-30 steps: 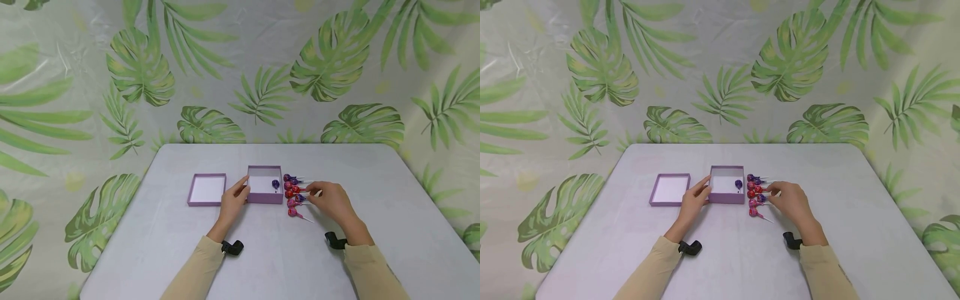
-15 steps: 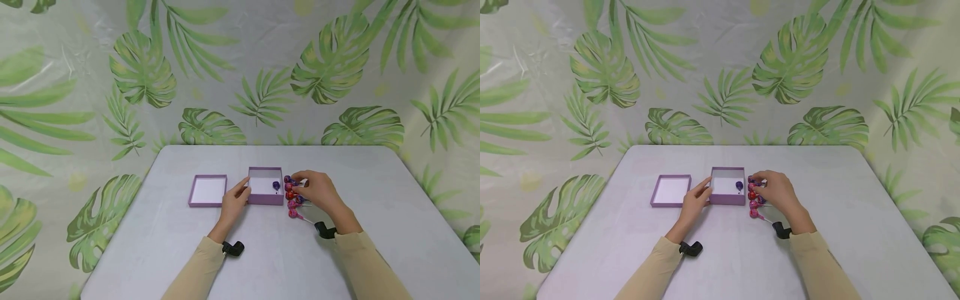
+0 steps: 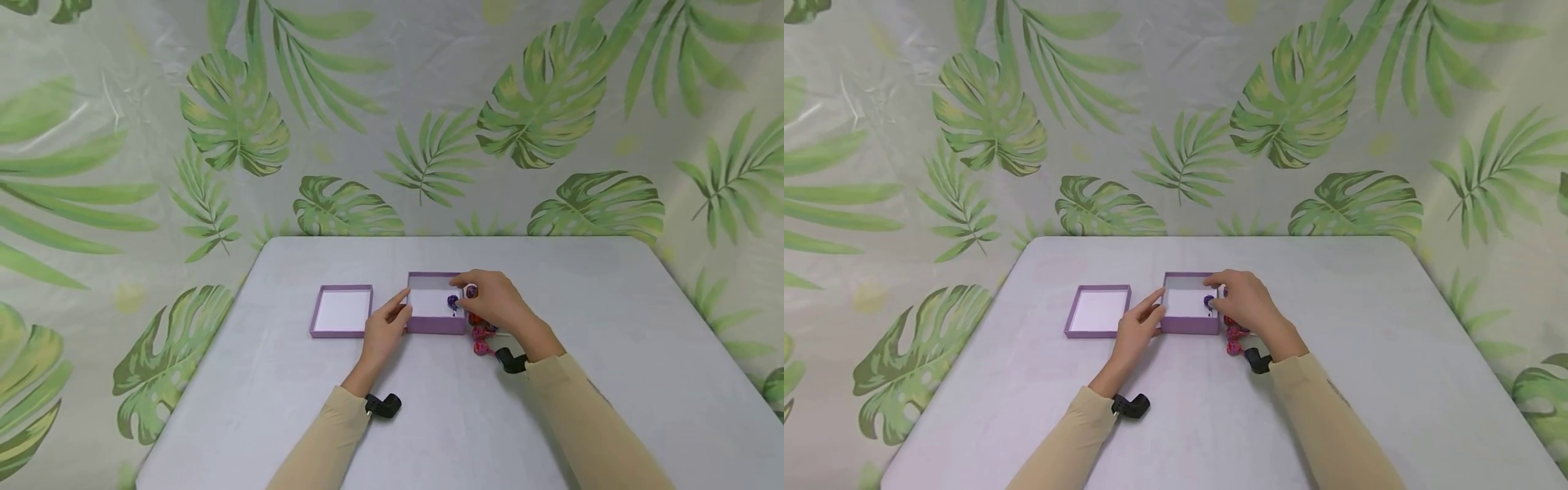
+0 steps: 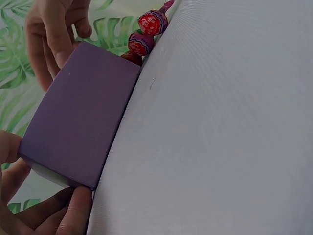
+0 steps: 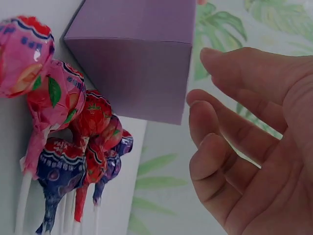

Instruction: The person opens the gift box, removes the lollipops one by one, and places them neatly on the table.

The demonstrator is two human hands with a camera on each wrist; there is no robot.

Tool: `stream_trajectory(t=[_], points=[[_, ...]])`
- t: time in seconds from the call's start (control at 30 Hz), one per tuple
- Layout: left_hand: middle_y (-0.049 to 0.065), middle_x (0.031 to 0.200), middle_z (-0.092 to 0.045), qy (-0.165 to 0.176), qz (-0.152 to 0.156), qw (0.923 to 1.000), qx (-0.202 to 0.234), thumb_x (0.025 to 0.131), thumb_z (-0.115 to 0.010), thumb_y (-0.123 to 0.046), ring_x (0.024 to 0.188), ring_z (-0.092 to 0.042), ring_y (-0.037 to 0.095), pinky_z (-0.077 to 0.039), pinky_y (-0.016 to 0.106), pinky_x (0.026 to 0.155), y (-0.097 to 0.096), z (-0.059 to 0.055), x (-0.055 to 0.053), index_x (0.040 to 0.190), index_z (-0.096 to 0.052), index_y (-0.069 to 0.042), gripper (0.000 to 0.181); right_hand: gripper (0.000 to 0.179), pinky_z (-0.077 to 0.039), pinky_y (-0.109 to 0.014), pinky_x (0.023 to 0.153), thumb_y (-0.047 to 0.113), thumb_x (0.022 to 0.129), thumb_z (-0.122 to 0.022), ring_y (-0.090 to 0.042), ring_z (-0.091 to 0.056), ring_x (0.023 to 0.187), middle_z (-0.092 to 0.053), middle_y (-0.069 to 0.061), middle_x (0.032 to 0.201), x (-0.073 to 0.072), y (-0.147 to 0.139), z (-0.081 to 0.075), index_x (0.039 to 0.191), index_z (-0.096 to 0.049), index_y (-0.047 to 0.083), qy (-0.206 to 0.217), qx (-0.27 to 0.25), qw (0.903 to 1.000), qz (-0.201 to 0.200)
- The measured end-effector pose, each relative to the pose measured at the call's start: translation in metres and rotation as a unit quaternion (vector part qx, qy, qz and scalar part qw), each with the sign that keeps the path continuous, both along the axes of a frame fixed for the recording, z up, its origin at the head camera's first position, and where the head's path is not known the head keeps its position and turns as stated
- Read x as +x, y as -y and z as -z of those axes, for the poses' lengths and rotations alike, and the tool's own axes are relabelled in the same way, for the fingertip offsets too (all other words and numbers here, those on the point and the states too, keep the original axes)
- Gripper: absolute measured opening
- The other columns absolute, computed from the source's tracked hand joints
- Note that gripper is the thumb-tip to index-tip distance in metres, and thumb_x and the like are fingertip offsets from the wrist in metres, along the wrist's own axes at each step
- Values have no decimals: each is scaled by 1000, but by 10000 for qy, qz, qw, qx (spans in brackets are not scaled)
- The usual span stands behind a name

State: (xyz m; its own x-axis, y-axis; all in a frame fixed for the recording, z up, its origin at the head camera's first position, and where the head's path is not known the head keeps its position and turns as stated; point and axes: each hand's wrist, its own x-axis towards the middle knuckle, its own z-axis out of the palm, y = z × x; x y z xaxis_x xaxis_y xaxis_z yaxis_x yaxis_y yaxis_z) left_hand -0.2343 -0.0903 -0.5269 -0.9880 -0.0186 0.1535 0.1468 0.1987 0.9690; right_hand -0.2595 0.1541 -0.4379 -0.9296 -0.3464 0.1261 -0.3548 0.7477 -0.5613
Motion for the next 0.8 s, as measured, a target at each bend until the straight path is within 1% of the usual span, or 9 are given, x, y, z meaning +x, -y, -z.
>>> stream_trajectory(t=[0.13,0.23,0.37,0.5,0.7,0.8], points=[[2,113,-70,13,-13,10000,-64,99,-67,-30,92,-66,13,-59,29,72,0,0,0,137,-64,-34,39,37,-53,-41,73,13,92,-71,-25,-63,90,-69,-10,121,-8,6,1,129,-70,13,79,254,9996,-135],[3,114,-70,0,5,9999,-102,99,-67,-31,91,-66,13,-59,28,72,0,0,0,138,-64,-33,39,36,-53,-45,79,8,95,-65,-28,-64,98,-69,-10,122,-13,10,4,130,-69,13,141,423,9988,-212],[3,114,-70,-6,57,9999,-100,99,-67,-32,91,-66,13,-58,28,72,-1,2,0,139,-64,-31,40,40,-51,-42,79,2,97,-55,-29,-64,105,-67,-12,126,-18,15,7,133,-68,14,336,723,9964,-284],[3,113,-70,-47,94,9999,-116,99,-66,-33,90,-66,13,-59,29,71,-1,2,1,139,-63,-29,41,47,-50,-42,78,-3,95,-47,-31,-62,112,-66,-16,128,-21,20,8,136,-65,12,537,1020,9926,-382],[4,113,-71,-101,88,9998,-144,98,-67,-35,89,-67,13,-59,29,71,0,1,0,139,-63,-29,41,50,-50,-43,78,-2,93,-46,-33,-61,114,-66,-16,127,-25,26,7,138,-63,13,581,1332,9888,-354],[3,112,-71,-125,59,9997,-176,98,-67,-34,89,-67,12,-59,28,70,1,0,-1,139,-63,-30,41,47,-52,-44,78,0,93,-50,-30,-63,109,-68,-14,122,-27,30,8,135,-65,14,486,1552,9860,-373]])
